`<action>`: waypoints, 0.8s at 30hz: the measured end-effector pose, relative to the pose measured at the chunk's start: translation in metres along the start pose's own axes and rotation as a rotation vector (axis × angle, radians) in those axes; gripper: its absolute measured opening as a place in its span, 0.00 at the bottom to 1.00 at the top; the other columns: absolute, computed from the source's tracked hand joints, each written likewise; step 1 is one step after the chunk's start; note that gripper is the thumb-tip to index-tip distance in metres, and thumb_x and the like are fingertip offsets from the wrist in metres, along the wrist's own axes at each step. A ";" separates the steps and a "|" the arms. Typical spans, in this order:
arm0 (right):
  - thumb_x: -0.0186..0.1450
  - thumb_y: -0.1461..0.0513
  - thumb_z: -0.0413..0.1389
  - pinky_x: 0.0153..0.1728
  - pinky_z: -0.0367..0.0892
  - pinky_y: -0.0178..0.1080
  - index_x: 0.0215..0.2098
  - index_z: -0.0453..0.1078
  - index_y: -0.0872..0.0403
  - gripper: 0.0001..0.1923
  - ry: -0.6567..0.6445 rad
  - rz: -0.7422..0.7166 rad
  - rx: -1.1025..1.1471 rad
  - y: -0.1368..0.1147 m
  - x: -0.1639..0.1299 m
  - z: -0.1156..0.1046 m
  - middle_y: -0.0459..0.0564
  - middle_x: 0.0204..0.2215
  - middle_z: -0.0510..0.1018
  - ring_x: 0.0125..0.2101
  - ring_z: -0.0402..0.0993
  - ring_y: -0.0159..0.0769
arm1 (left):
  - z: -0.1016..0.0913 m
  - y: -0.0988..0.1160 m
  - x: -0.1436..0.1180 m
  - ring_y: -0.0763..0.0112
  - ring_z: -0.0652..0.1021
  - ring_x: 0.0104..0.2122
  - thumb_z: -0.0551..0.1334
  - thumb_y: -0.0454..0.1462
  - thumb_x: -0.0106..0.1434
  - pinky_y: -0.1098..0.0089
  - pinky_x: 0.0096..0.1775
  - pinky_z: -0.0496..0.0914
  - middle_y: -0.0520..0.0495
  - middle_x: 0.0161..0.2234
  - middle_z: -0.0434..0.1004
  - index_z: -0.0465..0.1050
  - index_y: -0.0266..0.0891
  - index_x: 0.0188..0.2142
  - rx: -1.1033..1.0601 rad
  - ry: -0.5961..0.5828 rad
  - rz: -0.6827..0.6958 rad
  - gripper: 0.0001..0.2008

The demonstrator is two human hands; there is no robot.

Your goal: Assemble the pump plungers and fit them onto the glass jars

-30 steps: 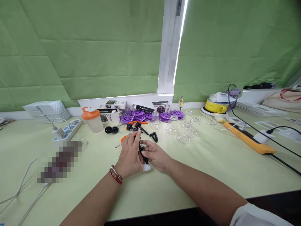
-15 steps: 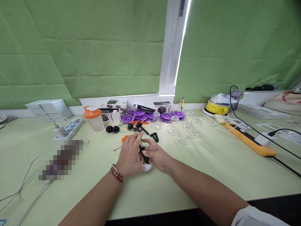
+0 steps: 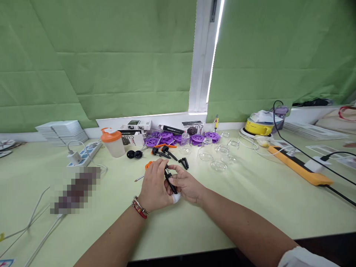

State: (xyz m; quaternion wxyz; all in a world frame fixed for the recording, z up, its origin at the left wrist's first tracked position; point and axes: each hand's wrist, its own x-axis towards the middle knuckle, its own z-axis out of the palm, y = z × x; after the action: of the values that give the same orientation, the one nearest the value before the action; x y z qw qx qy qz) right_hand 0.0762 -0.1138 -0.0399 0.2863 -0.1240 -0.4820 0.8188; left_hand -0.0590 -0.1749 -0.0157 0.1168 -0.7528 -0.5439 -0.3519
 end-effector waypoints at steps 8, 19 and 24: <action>0.58 0.60 0.60 0.31 0.68 0.39 0.58 0.50 0.52 0.34 0.011 0.037 -0.388 -0.021 0.002 -0.023 0.48 0.32 0.76 0.28 0.75 0.35 | -0.018 -0.004 0.002 0.54 0.71 0.46 0.69 0.43 0.41 0.55 0.45 0.66 0.39 0.50 0.65 0.50 0.42 0.57 -0.266 -0.155 -0.299 0.46; 0.65 0.66 0.48 0.37 0.59 0.35 0.39 0.73 0.54 0.12 0.394 -0.039 -1.648 -0.007 0.032 -0.055 0.53 0.37 0.74 0.39 0.70 0.36 | -0.036 -0.022 0.003 0.63 0.76 0.29 0.59 0.47 0.54 0.72 0.23 0.64 0.45 0.36 0.71 0.57 0.43 0.49 -1.318 -0.464 -0.884 0.24; 0.66 0.64 0.47 0.31 0.55 0.35 0.33 0.72 0.54 0.12 0.394 0.053 -1.782 -0.001 0.040 -0.054 0.52 0.34 0.71 0.33 0.69 0.35 | -0.026 -0.028 0.002 0.63 0.76 0.25 0.55 0.49 0.57 0.72 0.20 0.64 0.46 0.30 0.72 0.60 0.44 0.47 -1.352 -0.623 -1.000 0.20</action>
State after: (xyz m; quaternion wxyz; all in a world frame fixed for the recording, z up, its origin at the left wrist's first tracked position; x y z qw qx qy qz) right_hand 0.0703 -0.0511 -0.0638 0.1430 -0.4479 -0.8752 0.1138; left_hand -0.0945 -0.1771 -0.0009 -0.6714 -0.3973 -0.4920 -0.3864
